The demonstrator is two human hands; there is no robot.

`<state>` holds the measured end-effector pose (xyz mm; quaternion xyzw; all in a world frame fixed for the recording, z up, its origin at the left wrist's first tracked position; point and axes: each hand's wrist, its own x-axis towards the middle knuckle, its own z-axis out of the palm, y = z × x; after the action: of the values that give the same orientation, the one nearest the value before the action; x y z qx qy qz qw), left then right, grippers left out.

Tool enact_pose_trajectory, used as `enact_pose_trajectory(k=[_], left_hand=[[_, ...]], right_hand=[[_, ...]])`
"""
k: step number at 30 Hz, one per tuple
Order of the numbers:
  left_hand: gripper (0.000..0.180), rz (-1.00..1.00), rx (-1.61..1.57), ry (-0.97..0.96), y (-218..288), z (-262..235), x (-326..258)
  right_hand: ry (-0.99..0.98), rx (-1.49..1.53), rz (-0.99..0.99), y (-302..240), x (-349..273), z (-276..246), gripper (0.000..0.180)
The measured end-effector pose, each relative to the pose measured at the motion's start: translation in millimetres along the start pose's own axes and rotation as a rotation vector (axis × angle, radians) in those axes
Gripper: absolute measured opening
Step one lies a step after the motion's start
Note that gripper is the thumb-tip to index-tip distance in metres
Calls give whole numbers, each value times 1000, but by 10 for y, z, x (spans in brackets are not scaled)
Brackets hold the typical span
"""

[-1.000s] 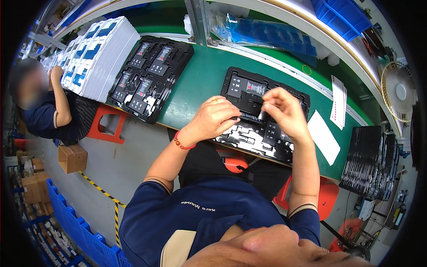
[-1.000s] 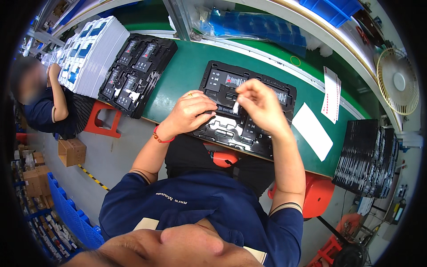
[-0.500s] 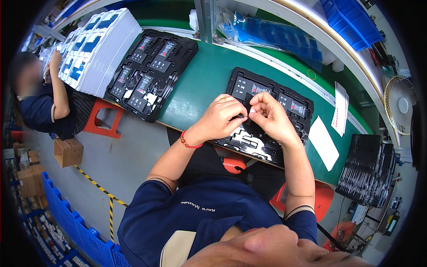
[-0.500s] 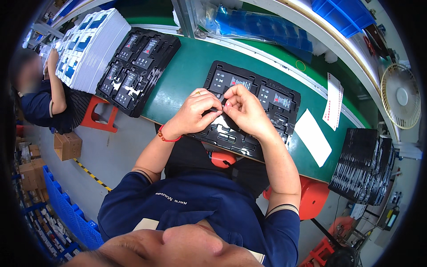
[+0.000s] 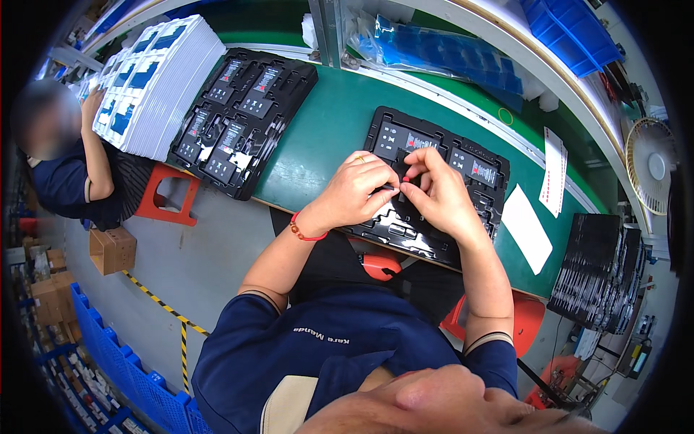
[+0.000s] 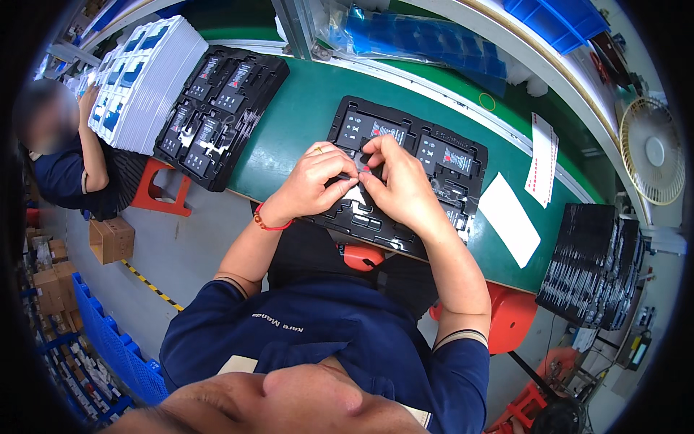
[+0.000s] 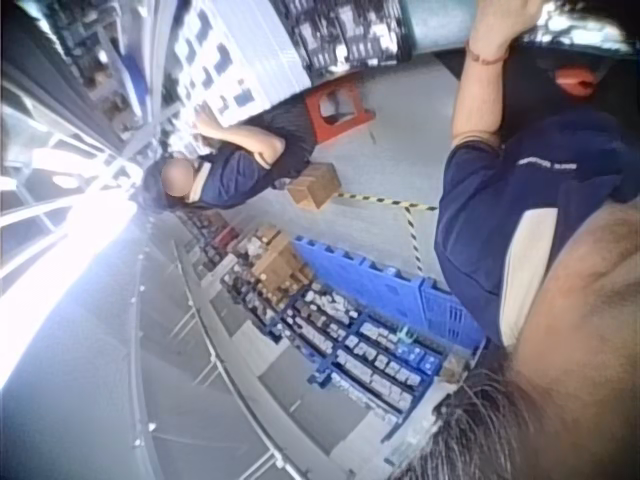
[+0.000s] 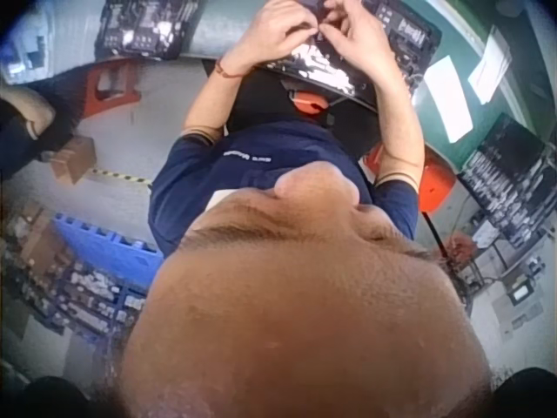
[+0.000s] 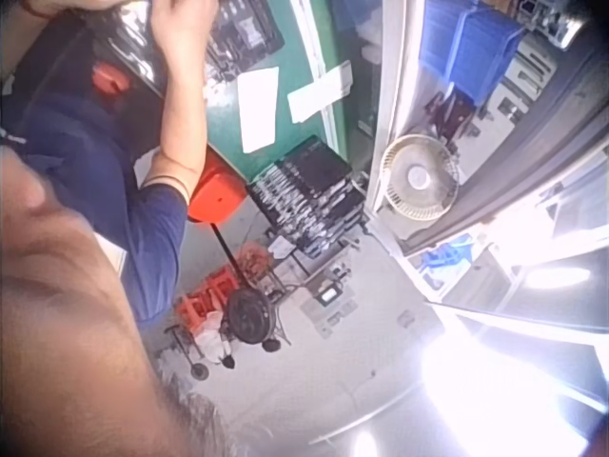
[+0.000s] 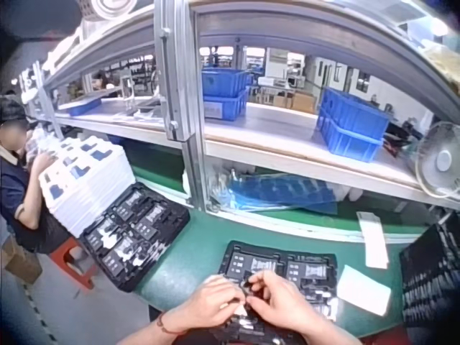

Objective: Applying adhesive labels to electronic components within an assembly tray.

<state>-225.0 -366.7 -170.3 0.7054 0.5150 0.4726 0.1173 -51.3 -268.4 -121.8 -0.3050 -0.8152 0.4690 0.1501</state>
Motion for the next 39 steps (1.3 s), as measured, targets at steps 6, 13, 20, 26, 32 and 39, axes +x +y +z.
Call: enact_pose_trajectory(k=[6, 13, 20, 26, 32, 39], left_hand=[[11, 3, -5, -3, -11, -5, -6], [14, 16, -9, -20, 12, -1, 22], [22, 116, 97, -15, -9, -31, -206], [49, 58, 306, -56, 280, -194, -358], [31, -468, 168, 242, 108, -136, -558], [27, -685, -130, 351, 189, 104, -518]], right_hand=[[214, -468, -465, -131, -70, -64, 8], [236, -706, -593, -106, -122, 70, 8], [159, -634, -441, -120, -324, 36, 36], [543, -390, -114, 340, -859, -462, 39], [764, -260, 220, 1183, -1203, -418, 40], [797, -232, 138, 1161, -1242, -349, 38]])
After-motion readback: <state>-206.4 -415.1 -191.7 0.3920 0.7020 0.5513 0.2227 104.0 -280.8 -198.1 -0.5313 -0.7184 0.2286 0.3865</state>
